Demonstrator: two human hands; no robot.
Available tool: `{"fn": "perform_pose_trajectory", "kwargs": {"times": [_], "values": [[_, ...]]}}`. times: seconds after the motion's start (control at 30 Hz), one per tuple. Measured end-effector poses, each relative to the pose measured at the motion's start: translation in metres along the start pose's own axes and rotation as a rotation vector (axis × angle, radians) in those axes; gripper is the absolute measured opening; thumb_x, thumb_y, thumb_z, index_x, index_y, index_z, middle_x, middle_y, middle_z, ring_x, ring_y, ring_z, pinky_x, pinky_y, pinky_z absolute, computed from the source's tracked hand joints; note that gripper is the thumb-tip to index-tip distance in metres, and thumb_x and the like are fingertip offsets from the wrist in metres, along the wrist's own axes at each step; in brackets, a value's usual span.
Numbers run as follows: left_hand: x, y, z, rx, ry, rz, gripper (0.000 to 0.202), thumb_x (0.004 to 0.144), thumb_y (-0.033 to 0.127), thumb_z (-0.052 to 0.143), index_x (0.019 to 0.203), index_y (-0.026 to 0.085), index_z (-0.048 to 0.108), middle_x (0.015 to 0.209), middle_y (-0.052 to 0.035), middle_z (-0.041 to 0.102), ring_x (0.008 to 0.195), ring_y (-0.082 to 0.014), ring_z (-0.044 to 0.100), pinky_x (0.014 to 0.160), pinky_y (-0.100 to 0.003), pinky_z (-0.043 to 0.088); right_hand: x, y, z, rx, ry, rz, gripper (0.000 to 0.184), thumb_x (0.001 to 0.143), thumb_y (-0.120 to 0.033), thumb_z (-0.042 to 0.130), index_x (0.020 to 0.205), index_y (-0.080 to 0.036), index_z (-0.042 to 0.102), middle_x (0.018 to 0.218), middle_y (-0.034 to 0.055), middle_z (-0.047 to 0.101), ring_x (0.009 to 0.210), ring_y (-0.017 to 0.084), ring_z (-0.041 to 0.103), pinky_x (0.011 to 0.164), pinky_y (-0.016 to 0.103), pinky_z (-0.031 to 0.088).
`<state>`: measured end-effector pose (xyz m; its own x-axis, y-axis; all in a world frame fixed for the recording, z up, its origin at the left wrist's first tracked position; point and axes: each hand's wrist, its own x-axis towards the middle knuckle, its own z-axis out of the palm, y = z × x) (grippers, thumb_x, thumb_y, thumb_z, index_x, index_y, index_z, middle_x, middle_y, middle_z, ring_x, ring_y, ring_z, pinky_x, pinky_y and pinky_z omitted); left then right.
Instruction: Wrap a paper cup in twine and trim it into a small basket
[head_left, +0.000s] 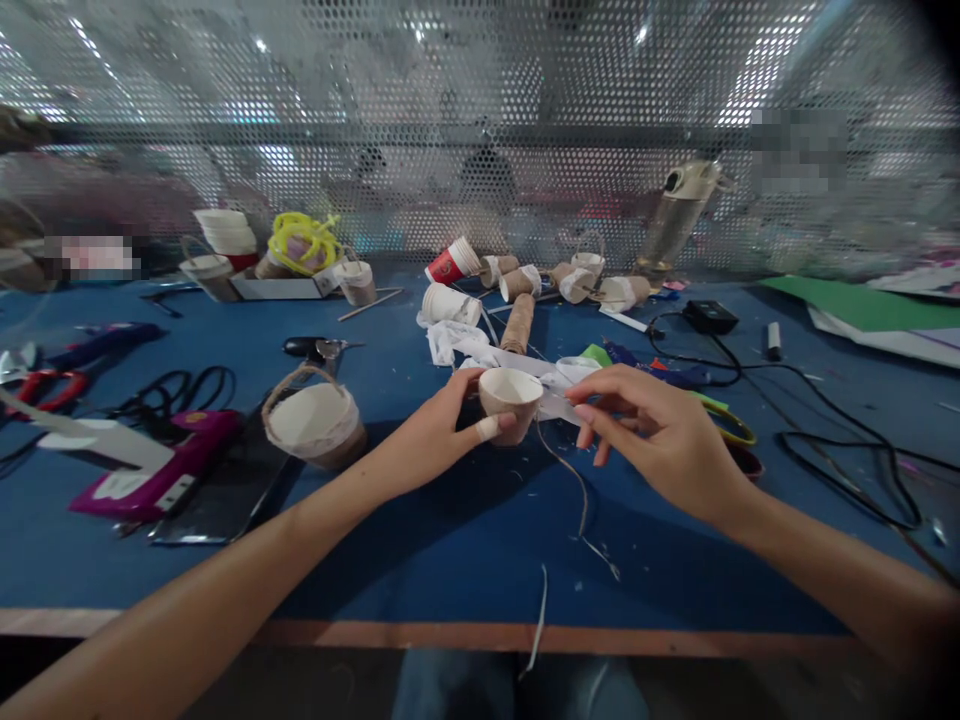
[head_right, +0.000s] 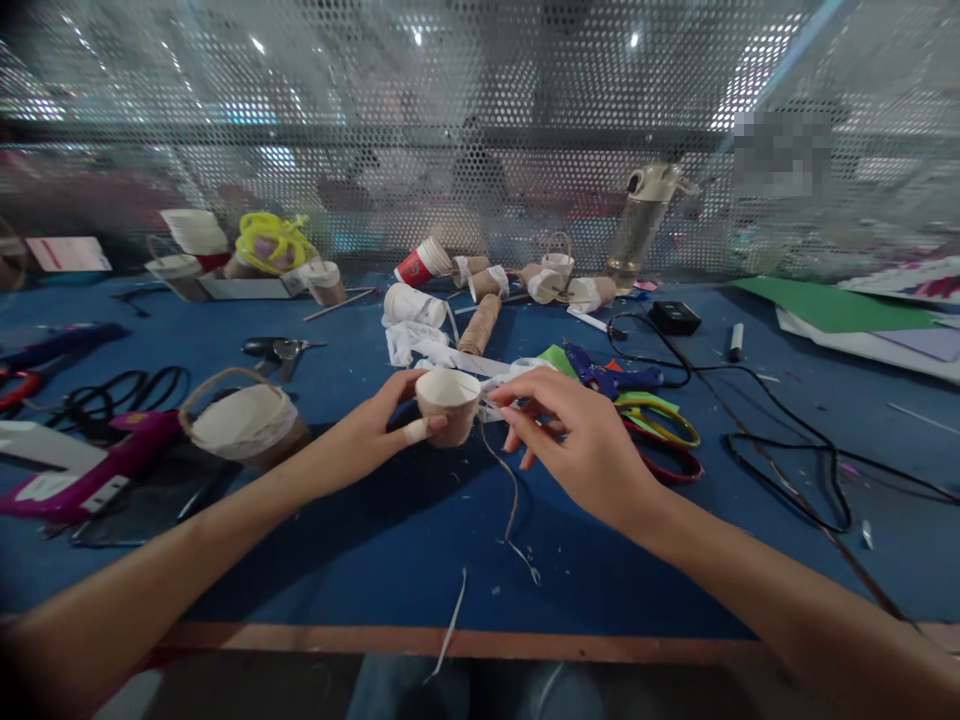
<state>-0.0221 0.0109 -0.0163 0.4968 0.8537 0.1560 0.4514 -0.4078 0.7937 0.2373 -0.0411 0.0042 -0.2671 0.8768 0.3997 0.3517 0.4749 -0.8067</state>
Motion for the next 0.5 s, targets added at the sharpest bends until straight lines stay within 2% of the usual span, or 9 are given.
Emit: {"fn": "perform_pose_trajectory", "kwargs": {"times": [0.1,0.17,0.27,0.33,0.5], "values": [[-0.003,0.004,-0.002,0.017,0.093,0.077,0.072,0.09,0.046,0.069,0.148,0.02,0.034,0.156,-0.018,0.041,0.142,-0.0322,0.045,0.119,-0.055,0.034,-0.002,-0.002,0.002,0.018,-0.003,-0.036,0.014,0.098,-0.025,0.06,0.11,-0.023,0.069,0.104,0.0058,0.066,0.074,0.013,0.07,0.057,0.023,0.063],[-0.006,0.013,-0.005,0.054,0.12,0.178,0.068,0.09,0.04,0.071,0.147,0.021,0.039,0.158,-0.0154,0.04,0.144,-0.0305,0.041,0.122,-0.053,0.031,-0.004,-0.004,0.003,0.012,-0.009,-0.061,0.015,0.098,-0.023,0.06,0.11,-0.023,0.068,0.105,0.0056,0.065,0.076,0.013,0.071,0.059,0.023,0.063],[-0.011,0.027,-0.007,0.104,0.129,0.371,0.047,0.088,0.038,0.076,0.129,0.024,0.059,0.145,-0.0094,0.057,0.145,-0.0292,0.041,0.123,-0.051,0.029,-0.007,-0.005,0.005,-0.021,-0.032,-0.085,0.016,0.098,-0.02,0.059,0.111,-0.024,0.068,0.107,0.0057,0.065,0.076,0.013,0.071,0.06,0.024,0.064],[-0.013,0.033,-0.005,0.106,0.124,0.439,0.032,0.09,0.034,0.074,0.12,0.026,0.066,0.134,-0.0066,0.066,0.14,-0.0279,0.047,0.12,-0.049,0.034,-0.009,-0.004,0.006,-0.037,-0.055,-0.109,0.017,0.099,-0.019,0.058,0.111,-0.025,0.068,0.109,0.006,0.065,0.076,0.013,0.072,0.061,0.025,0.065],[-0.016,0.035,0.001,0.059,0.183,0.5,0.008,0.093,0.026,0.07,0.101,0.025,0.073,0.104,-0.0032,0.077,0.117,-0.0243,0.062,0.108,-0.044,0.046,-0.013,-0.005,0.01,-0.066,-0.09,-0.177,0.017,0.099,-0.018,0.058,0.111,-0.025,0.067,0.108,0.0054,0.066,0.075,0.012,0.072,0.061,0.023,0.064]]}}
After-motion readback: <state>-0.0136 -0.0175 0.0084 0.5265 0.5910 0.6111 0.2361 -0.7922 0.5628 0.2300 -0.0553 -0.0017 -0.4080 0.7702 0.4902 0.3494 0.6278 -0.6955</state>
